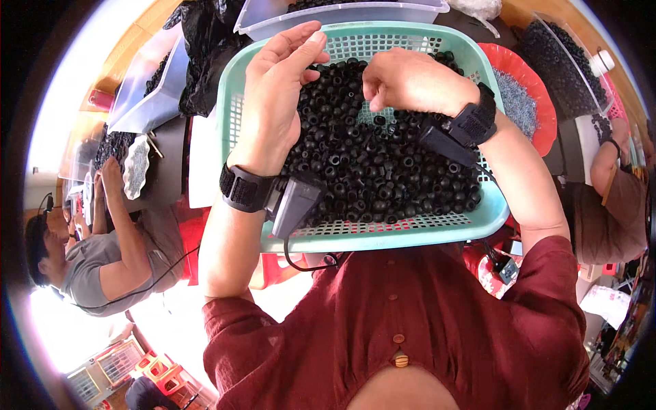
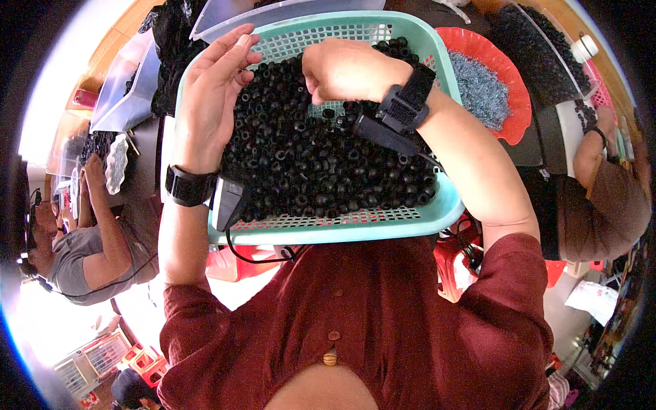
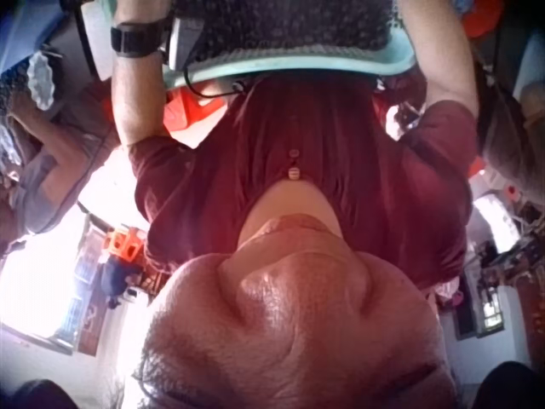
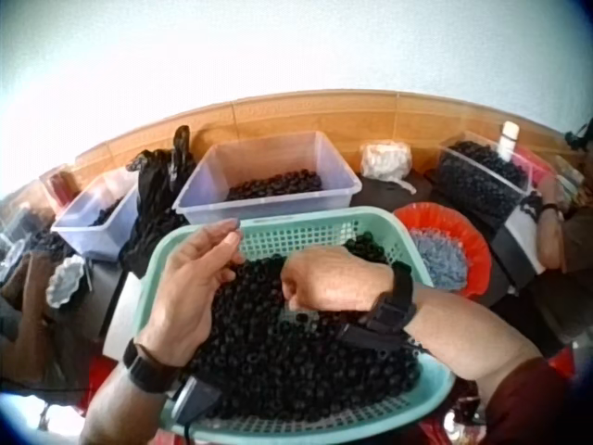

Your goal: Inspecting and sorting small black rubber rings at a workstation in a manufacturing environment.

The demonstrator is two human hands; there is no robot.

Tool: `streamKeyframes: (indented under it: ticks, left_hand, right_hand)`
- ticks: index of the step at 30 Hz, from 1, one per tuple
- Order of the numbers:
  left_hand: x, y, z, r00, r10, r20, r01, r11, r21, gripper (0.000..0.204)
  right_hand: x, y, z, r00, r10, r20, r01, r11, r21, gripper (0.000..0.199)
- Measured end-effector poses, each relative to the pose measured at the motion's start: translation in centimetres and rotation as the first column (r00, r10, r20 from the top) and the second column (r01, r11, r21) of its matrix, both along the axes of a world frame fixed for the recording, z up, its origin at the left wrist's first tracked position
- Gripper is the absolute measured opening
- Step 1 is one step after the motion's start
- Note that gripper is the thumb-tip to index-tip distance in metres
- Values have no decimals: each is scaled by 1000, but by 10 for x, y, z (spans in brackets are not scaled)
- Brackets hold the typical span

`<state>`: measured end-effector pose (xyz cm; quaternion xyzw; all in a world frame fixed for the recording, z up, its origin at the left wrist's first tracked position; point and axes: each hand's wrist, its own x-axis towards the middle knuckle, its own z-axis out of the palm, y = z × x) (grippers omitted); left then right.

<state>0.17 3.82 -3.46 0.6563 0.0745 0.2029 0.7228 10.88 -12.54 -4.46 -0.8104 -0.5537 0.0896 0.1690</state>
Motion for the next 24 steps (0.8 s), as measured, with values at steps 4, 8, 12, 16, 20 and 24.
streamKeyframes:
  ticks: [4, 8, 12, 16, 20, 24]
  left_hand:
    - [0, 1, -4, 998, -56, -43, 56, 998, -3, 32]
    - [0, 0, -3, 987, -113, -112, 114, 993, 8, 32]
    - [1, 0, -5, 986, -125, -115, 127, 992, 13, 31]
    - [2, 0, -8, 983, -132, -129, 127, 991, -40, 30]
    - [4, 4, -8, 980, -120, -161, 118, 993, -22, 30]
    - [4, 5, -13, 978, -131, -162, 121, 990, -75, 32]
  right_hand:
    - [-14, 6, -10, 993, -37, 114, 56, 984, -169, 14]
    - [-19, 13, -17, 980, -9, 200, 68, 954, -290, 13]
    - [-12, 7, -28, 982, 46, 184, -15, 986, -166, 10]
    - [-19, 8, -22, 995, 47, 93, -35, 991, -126, 8]
    - [-15, 12, -24, 993, -7, 116, 19, 994, -109, 9]
    - [5, 8, -2, 998, -65, -26, 70, 966, 248, 15]
